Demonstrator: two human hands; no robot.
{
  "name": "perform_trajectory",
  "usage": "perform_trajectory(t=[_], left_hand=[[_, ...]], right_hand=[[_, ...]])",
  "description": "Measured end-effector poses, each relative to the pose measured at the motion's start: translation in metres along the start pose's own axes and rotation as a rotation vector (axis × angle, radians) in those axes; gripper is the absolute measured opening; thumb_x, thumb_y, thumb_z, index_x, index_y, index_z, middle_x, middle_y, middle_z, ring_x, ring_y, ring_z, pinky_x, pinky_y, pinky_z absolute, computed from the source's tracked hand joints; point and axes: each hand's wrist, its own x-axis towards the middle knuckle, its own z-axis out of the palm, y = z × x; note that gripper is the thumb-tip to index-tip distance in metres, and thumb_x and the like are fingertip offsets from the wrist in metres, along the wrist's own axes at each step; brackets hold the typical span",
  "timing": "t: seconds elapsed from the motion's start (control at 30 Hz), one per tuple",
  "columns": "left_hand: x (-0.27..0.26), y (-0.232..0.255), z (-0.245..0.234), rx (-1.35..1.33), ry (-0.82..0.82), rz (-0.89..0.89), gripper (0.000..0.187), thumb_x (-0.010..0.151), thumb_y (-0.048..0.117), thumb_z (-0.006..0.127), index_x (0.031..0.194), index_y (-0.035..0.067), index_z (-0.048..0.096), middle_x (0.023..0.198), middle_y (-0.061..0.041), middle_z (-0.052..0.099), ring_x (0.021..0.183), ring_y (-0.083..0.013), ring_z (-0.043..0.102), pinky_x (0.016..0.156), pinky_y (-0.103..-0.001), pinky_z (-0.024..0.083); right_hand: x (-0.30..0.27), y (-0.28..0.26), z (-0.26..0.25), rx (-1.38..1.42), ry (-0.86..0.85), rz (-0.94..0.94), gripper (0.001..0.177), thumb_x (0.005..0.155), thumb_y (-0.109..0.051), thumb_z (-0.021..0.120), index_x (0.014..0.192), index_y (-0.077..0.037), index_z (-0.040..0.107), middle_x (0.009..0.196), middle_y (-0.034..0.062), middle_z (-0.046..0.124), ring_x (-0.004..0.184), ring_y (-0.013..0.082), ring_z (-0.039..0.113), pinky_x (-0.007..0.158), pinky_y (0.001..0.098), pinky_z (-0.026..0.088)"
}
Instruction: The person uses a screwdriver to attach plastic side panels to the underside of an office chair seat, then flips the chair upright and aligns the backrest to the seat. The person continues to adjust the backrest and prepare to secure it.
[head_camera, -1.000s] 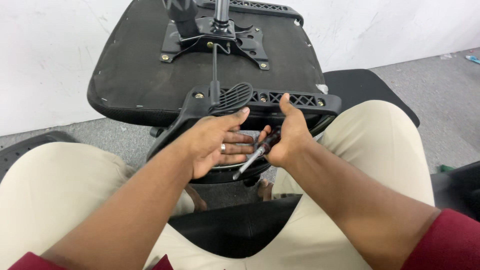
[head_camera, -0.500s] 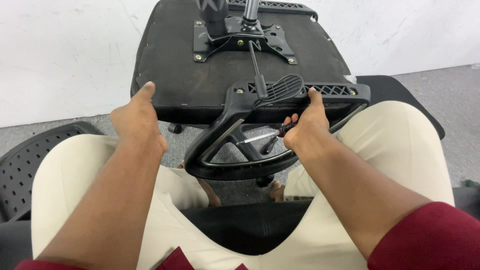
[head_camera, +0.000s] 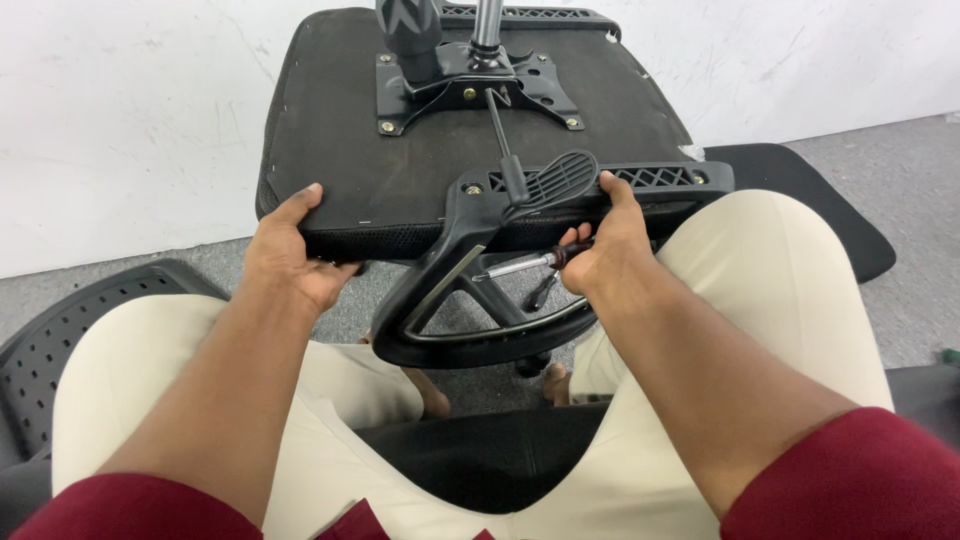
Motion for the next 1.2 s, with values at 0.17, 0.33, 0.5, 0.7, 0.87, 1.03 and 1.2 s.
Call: perform_trajectory(t=[0.17,0.33,0.5,0.7,0.87,1.03,1.2], left_hand=[[0.002,-0.007,-0.015,-0.088,-0.057,0.046,0.059,0.087,0.008,0.068,0.139,-0.006,0.042,0.136,-0.024,0.057,0.129,-0.0386,0.062,0.105,-0.059,0.049],[-0.008,-0.007,-0.026,-0.115,-0.029,0.071,0.056,0.088,0.007,0.068,0.137,-0.006,0.045,0.135,-0.023,0.058,0.126,-0.0354,0.062,0.109,-0.056,0.051],[-0.009,-0.003,-0.033,-0.161,-0.012,0.105,0.058,0.087,0.006,0.068,0.138,-0.007,0.043,0.136,-0.023,0.058,0.127,-0.0354,0.063,0.11,-0.054,0.05],[-0.001,0.003,-0.033,-0.154,0.048,0.115,0.06,0.087,0.013,0.067,0.139,-0.003,0.043,0.138,-0.022,0.055,0.126,-0.0381,0.062,0.109,-0.058,0.05],[0.001,0.0,-0.033,-0.07,0.093,0.08,0.069,0.086,0.027,0.07,0.145,0.005,0.042,0.143,-0.019,0.052,0.133,-0.0363,0.056,0.113,-0.059,0.045],[-0.001,-0.001,-0.028,-0.06,0.156,0.064,0.071,0.089,0.033,0.068,0.15,0.01,0.038,0.146,-0.016,0.05,0.136,-0.0367,0.051,0.116,-0.058,0.04],[-0.017,-0.005,-0.016,-0.083,0.16,0.07,0.071,0.093,0.037,0.066,0.151,0.009,0.036,0.148,-0.016,0.049,0.138,-0.035,0.05,0.116,-0.056,0.038]], right_hand=[[-0.007,0.002,0.001,0.002,0.055,-0.012,0.035,0.078,-0.042,0.082,0.069,-0.018,0.058,0.068,-0.0068,0.052,0.053,0.0042,0.04,0.051,0.0184,0.04],[-0.019,0.005,0.001,-0.013,-0.029,-0.052,0.031,0.079,-0.038,0.081,0.069,-0.018,0.059,0.069,-0.0067,0.055,0.052,0.0045,0.04,0.049,0.019,0.039],[-0.019,0.007,0.011,-0.057,-0.044,-0.043,0.034,0.079,-0.04,0.083,0.07,-0.018,0.058,0.068,-0.006,0.052,0.051,0.0053,0.039,0.048,0.0193,0.039],[-0.012,0.018,0.021,-0.083,-0.091,-0.036,0.027,0.078,-0.037,0.083,0.079,-0.018,0.065,0.078,-0.0036,0.057,0.057,0.0068,0.044,0.051,0.0212,0.041],[-0.009,0.016,0.026,-0.076,-0.078,0.017,0.032,0.08,-0.04,0.084,0.09,-0.016,0.064,0.092,-0.003,0.056,0.071,0.0075,0.046,0.059,0.0221,0.043],[-0.031,0.009,0.02,-0.152,-0.087,0.031,0.041,0.087,-0.033,0.075,0.113,-0.007,0.058,0.11,0.0082,0.054,0.084,0.0158,0.053,0.069,0.0307,0.049],[-0.072,0.008,0.002,-0.238,-0.177,-0.027,0.034,0.09,-0.011,0.063,0.119,-0.002,0.05,0.11,0.0149,0.05,0.084,0.0203,0.053,0.07,0.0363,0.05]])
